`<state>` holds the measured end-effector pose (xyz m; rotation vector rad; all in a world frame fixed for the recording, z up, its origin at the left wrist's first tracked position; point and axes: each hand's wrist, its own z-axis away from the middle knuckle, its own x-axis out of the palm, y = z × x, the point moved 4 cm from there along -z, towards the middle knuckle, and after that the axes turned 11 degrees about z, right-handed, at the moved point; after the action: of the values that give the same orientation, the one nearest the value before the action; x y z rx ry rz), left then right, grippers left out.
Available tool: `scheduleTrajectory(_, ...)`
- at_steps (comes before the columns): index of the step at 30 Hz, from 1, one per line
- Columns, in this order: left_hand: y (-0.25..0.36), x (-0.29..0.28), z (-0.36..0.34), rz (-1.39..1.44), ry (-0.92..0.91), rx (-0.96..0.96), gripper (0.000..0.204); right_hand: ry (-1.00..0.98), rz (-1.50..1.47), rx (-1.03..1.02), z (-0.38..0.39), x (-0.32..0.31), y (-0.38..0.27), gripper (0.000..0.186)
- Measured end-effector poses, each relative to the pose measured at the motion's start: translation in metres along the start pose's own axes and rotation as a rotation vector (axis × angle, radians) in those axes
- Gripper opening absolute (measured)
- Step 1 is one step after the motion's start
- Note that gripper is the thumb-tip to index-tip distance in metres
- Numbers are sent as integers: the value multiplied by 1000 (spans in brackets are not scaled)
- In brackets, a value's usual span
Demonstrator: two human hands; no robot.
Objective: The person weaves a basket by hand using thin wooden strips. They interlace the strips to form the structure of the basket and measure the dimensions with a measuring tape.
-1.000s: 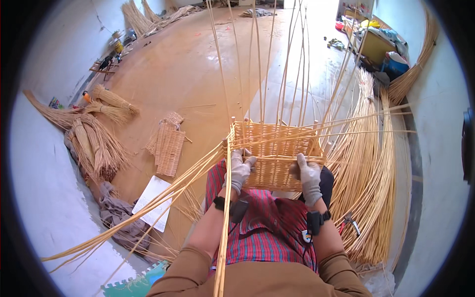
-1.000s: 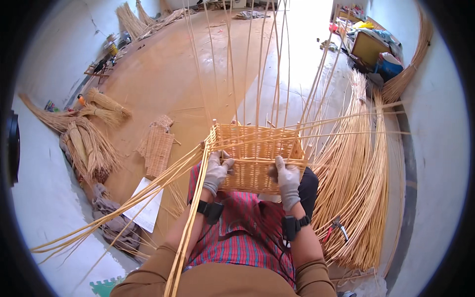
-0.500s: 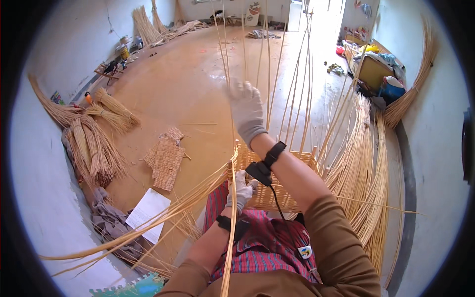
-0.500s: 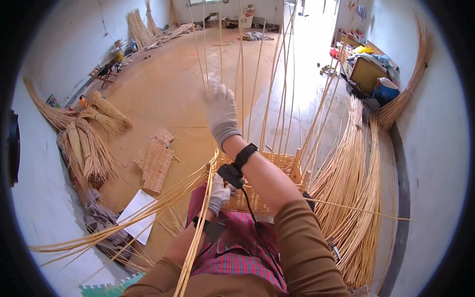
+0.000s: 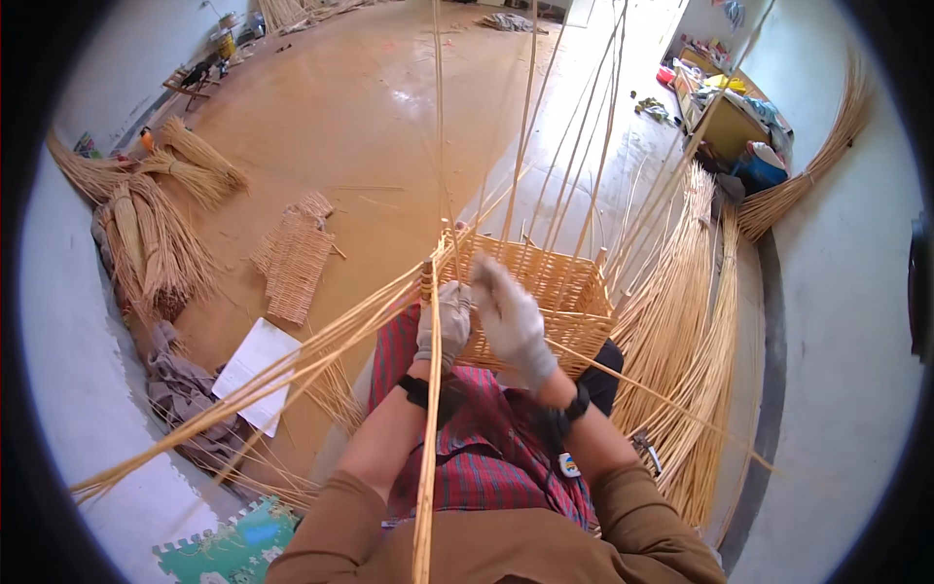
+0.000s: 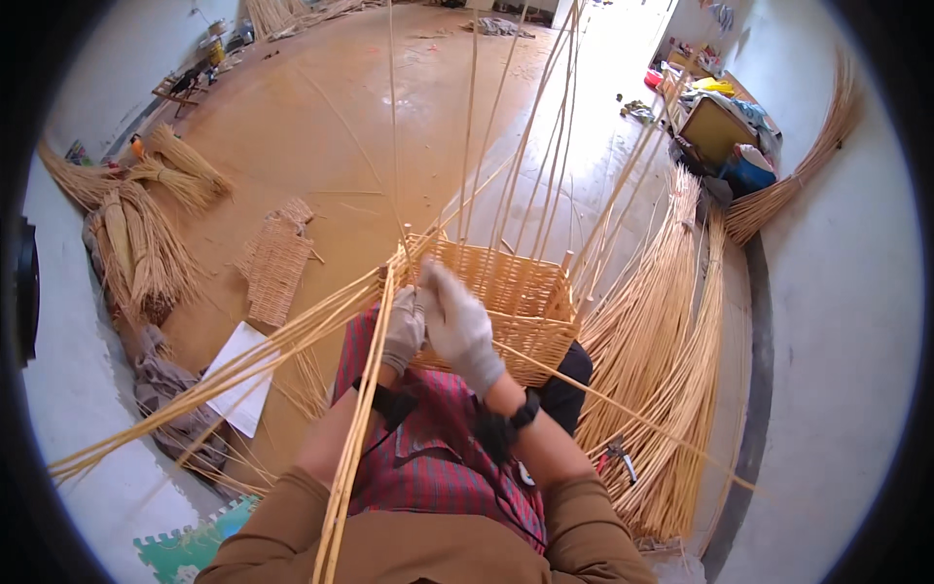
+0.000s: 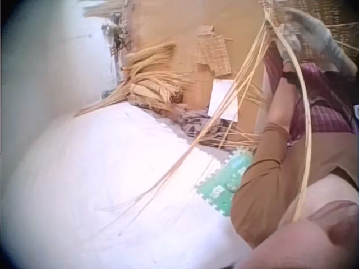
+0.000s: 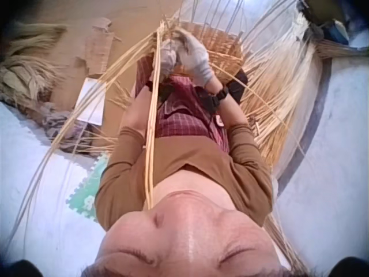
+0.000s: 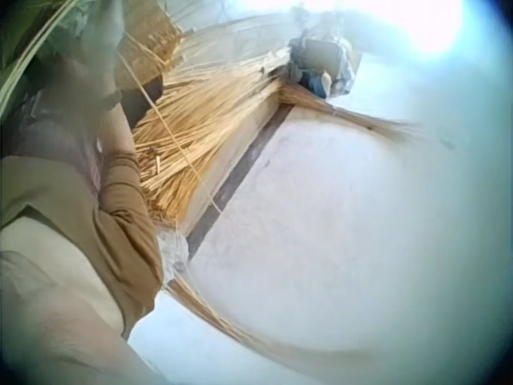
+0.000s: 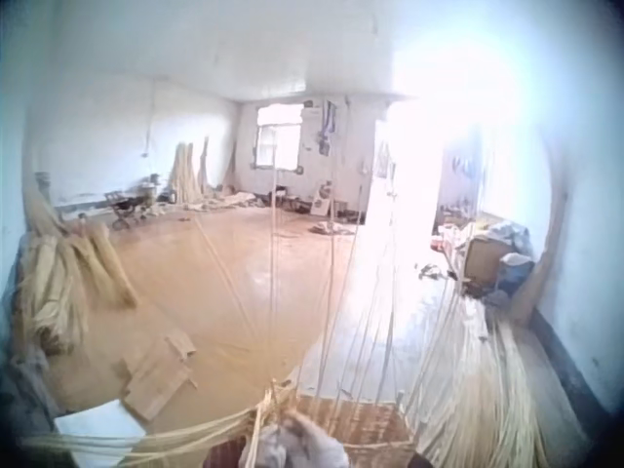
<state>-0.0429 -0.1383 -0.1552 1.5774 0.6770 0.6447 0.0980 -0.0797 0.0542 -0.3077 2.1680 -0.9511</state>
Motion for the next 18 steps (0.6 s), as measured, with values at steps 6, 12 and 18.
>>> scheduleTrajectory(6, 85, 32, 13, -341, -12, -76, 25, 235, -542, 695, 125, -44, 105, 20)
scheduleTrajectory(12, 93, 31, 23, 163, -47, -338, 21, 417, -603, 701, 108, -65, 167, 13)
scheduleTrajectory(18, 58, 32, 8, 20, 7, -165, 27, 489, -300, 325, 66, -70, 113, 12)
